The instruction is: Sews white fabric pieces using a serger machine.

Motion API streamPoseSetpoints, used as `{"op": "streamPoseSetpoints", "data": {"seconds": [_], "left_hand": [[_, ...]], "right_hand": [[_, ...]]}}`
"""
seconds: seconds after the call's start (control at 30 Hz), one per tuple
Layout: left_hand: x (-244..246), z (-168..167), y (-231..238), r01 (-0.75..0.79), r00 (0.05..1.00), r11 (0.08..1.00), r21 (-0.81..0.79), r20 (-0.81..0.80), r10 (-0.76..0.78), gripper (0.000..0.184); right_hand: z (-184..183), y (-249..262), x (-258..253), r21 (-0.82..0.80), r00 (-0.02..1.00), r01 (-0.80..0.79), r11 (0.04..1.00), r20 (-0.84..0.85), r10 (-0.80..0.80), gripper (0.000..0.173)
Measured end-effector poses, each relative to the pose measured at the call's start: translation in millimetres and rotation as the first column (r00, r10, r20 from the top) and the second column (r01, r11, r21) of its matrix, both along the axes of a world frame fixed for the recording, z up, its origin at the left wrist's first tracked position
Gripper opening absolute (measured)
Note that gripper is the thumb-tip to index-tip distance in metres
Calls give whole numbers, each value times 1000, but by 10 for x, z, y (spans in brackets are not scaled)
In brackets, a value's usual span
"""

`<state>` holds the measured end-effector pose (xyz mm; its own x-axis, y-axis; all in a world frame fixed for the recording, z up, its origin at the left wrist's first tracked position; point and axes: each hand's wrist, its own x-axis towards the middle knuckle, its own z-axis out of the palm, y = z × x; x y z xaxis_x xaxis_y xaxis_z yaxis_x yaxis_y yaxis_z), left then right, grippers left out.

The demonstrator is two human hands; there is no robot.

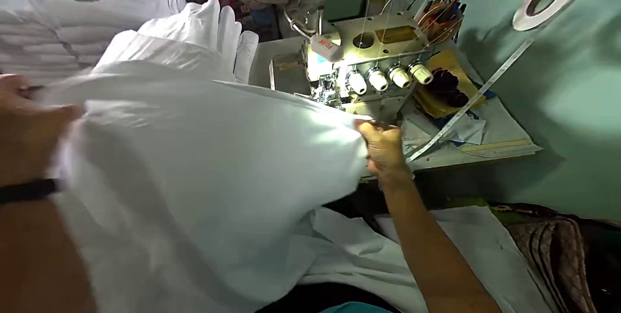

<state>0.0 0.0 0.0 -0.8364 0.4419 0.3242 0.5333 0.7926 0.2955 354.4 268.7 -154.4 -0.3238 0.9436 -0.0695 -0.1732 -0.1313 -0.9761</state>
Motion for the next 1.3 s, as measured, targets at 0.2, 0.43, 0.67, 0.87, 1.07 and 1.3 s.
{"op": "streamPoseSetpoints", "data": {"seconds": [0.2,0.43,0.67,0.87,1.07,1.3], "left_hand": [[1354,-1047,1573,745,617,650,150,216,-757,44],[1567,-1363,2108,755,613,633,174,159,-774,33],[1956,-959,1533,906,394,376,195,-67,-916,16],[1733,-1281,1252,894,390,329,304,-165,-906,20],[1579,-1377,1385,838,438,368,403,-94,-894,15],[1374,-1414,1967,822,396,353,447,-3,-918,17]], "right_hand": [[-293,62,-282,60,965,-86,994,253,68,40],[-571,-227,156,-176,931,-283,943,186,314,20],[-596,-503,399,25,939,-318,948,146,311,15],[-884,-522,353,397,956,-202,895,277,92,21],[-845,-412,234,186,964,-164,969,238,117,8],[-806,-481,187,18,988,-66,998,143,63,20]]}}
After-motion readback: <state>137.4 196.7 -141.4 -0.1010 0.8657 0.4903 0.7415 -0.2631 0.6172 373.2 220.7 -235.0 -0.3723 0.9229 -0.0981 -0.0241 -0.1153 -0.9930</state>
